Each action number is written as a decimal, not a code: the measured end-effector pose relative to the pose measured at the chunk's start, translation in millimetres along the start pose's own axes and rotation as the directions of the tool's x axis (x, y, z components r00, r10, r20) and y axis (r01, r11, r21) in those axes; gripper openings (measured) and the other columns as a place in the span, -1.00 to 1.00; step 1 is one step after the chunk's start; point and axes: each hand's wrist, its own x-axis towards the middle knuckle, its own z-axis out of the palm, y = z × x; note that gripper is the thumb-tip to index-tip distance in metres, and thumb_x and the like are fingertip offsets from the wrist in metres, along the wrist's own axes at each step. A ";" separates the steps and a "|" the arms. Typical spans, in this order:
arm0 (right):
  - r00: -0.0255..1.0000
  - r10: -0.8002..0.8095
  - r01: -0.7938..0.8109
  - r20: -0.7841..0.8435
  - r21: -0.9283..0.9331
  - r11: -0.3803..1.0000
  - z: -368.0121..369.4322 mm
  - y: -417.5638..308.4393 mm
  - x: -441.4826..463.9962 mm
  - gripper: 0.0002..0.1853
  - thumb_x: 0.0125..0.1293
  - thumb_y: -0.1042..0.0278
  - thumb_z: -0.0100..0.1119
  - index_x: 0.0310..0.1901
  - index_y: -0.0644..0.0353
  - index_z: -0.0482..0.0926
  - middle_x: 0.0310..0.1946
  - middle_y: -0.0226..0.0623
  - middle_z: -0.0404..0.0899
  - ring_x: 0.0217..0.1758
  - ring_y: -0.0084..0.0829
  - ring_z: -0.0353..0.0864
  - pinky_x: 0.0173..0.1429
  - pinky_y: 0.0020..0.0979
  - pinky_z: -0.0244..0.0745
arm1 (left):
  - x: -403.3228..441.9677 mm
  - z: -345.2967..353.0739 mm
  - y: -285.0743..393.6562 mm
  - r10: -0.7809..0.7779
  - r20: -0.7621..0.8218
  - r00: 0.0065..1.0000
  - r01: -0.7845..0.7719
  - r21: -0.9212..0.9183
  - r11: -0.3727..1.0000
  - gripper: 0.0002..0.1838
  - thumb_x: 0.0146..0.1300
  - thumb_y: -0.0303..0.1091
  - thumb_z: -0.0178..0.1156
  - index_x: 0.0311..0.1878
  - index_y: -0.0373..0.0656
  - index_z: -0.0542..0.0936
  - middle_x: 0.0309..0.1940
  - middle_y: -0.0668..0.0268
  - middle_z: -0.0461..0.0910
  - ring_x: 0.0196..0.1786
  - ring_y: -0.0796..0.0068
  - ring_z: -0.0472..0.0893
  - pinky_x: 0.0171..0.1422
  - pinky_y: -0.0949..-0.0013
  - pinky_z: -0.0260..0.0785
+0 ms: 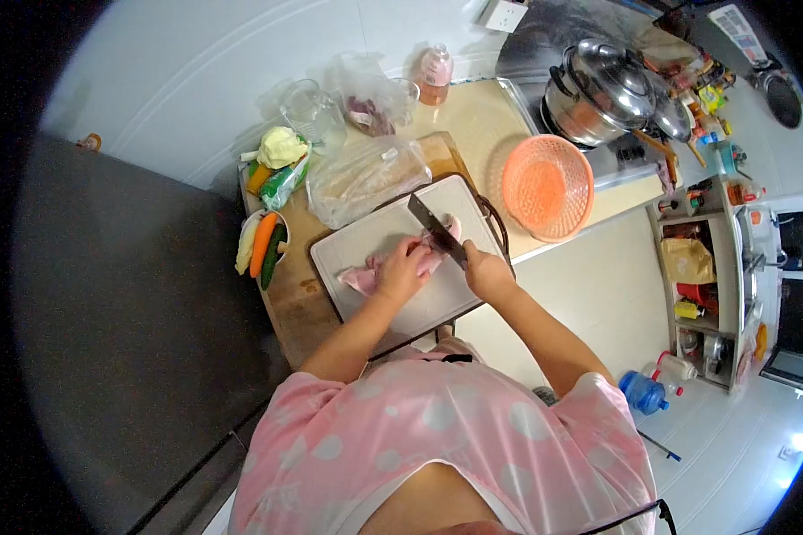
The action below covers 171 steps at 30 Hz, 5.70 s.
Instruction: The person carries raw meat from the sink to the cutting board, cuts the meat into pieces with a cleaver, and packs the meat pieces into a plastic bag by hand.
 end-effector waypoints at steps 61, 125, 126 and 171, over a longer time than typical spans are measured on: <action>0.965 0.184 -0.092 -0.186 0.417 0.904 10.1 4.8 -12.2 -0.71 0.25 0.36 0.14 -0.09 0.27 0.33 -0.57 0.00 0.53 -0.56 -0.11 0.55 -0.45 -0.16 0.43 | 12.2 -12.8 -1.9 0.051 -0.049 0.997 -0.058 -0.141 0.988 -0.57 0.03 -0.19 0.31 -0.01 -0.06 0.53 0.04 0.14 0.42 0.09 0.08 0.43 0.19 0.13 0.32; 0.840 0.542 -0.246 -0.020 0.876 0.415 -17.4 25.2 -16.6 -0.76 0.26 0.47 0.13 -0.10 0.27 0.33 -0.62 -0.32 0.42 -0.75 -0.49 0.41 -0.68 -0.41 0.34 | 184.7 -10.2 -101.6 -0.153 -0.097 0.983 0.150 -0.039 0.988 -0.75 0.03 -0.44 0.22 -0.19 -0.09 0.47 -0.23 0.20 0.52 -0.12 0.10 0.53 -0.07 0.12 0.41; 0.841 0.541 -0.245 -0.019 0.877 0.412 -17.9 24.4 -16.1 -0.76 0.26 0.47 0.13 -0.10 0.27 0.33 -0.62 -0.32 0.42 -0.75 -0.49 0.41 -0.68 -0.41 0.34 | 186.4 -8.5 -97.2 -0.130 -0.131 0.983 0.133 0.018 0.991 -0.75 0.04 -0.43 0.22 -0.17 -0.09 0.47 -0.20 0.20 0.51 -0.10 0.11 0.52 -0.06 0.11 0.41; 0.844 0.536 -0.261 -0.011 0.865 0.428 -16.1 6.5 -17.2 -0.77 0.27 0.48 0.11 -0.10 0.28 0.32 -0.62 -0.37 0.38 -0.76 -0.53 0.38 -0.68 -0.46 0.34 | 180.4 7.4 -58.4 -0.167 0.196 0.966 0.251 -0.564 0.787 -0.75 0.19 -0.38 0.18 -0.05 -0.14 0.49 -0.29 0.15 0.61 -0.28 0.20 0.58 -0.17 0.20 0.40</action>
